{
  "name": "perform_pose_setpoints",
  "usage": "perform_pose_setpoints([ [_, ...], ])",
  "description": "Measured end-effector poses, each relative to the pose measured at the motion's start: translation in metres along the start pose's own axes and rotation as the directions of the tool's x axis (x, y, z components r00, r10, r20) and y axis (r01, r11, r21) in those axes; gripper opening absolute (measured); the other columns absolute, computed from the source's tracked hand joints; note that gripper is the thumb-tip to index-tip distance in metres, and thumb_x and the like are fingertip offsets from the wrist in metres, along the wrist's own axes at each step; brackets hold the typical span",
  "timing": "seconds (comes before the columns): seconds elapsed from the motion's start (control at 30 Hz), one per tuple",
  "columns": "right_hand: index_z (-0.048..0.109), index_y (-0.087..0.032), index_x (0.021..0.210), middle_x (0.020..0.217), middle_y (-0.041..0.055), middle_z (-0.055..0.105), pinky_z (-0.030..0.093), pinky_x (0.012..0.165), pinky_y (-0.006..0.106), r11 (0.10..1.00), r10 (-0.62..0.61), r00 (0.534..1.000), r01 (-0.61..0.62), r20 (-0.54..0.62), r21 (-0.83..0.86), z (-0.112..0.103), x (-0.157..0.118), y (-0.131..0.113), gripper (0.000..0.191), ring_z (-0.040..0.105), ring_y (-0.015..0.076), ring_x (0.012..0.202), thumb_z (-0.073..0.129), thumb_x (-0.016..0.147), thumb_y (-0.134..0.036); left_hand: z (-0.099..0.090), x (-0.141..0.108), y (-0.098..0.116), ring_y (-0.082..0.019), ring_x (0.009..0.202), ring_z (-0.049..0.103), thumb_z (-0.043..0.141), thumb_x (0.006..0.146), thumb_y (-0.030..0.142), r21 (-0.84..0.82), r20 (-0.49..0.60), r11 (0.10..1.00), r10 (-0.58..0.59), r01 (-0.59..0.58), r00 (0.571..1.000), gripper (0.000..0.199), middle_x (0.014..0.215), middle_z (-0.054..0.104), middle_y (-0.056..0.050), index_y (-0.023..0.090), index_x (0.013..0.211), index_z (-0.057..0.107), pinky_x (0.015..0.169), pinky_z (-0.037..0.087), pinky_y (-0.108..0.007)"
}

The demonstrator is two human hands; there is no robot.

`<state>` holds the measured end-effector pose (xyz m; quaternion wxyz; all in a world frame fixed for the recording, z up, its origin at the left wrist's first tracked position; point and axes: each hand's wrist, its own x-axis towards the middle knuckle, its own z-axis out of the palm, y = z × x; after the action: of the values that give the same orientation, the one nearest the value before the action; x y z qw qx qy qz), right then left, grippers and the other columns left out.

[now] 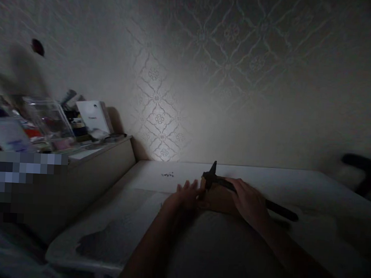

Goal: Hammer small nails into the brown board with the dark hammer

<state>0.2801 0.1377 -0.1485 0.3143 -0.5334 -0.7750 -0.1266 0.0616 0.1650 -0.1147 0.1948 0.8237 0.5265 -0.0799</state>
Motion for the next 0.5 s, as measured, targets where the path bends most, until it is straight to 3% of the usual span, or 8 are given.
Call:
perform_pose_setpoints([
  [0.23,0.058,-0.018,0.101,0.092,0.0088,0.059,0.043,0.065,0.032,0.96,0.196,0.98,-0.201,-0.044,-0.195,0.0,-0.001,0.02,0.021,0.056,0.0219,0.083,0.045,0.085,-0.022,-0.001,-0.002,0.001,-0.041,0.135,-0.004,0.043,0.072,0.076,-0.015,-0.011,1.0,0.011,-0.011,1.0,0.086,0.152,-0.003,-0.008,0.037,0.143,0.013,0.102,0.004,-0.065],
  [0.37,0.062,-0.017,0.092,0.082,0.0092,0.061,0.042,0.069,0.035,0.928,0.201,0.98,-0.193,-0.01,-0.317,0.008,-0.008,0.038,0.017,0.055,0.0235,0.08,0.048,0.083,-0.023,-0.001,-0.002,0.001,-0.041,0.135,-0.003,0.044,0.07,0.077,-0.024,-0.014,1.0,0.002,-0.002,1.0,0.088,0.152,-0.002,-0.008,0.039,0.143,0.013,0.102,0.006,-0.065],
  [0.5,0.063,-0.015,0.089,0.079,0.0106,0.063,0.042,0.069,0.035,0.929,0.202,0.978,-0.174,0.052,-0.327,0.016,-0.015,0.047,0.019,0.058,0.0233,0.077,0.047,0.084,-0.022,0.002,0.0,-0.002,-0.04,0.136,-0.004,0.044,0.069,0.078,-0.039,-0.037,0.999,0.008,-0.01,0.999,0.091,0.152,-0.001,-0.009,0.037,0.144,0.014,0.102,0.005,-0.065],
])
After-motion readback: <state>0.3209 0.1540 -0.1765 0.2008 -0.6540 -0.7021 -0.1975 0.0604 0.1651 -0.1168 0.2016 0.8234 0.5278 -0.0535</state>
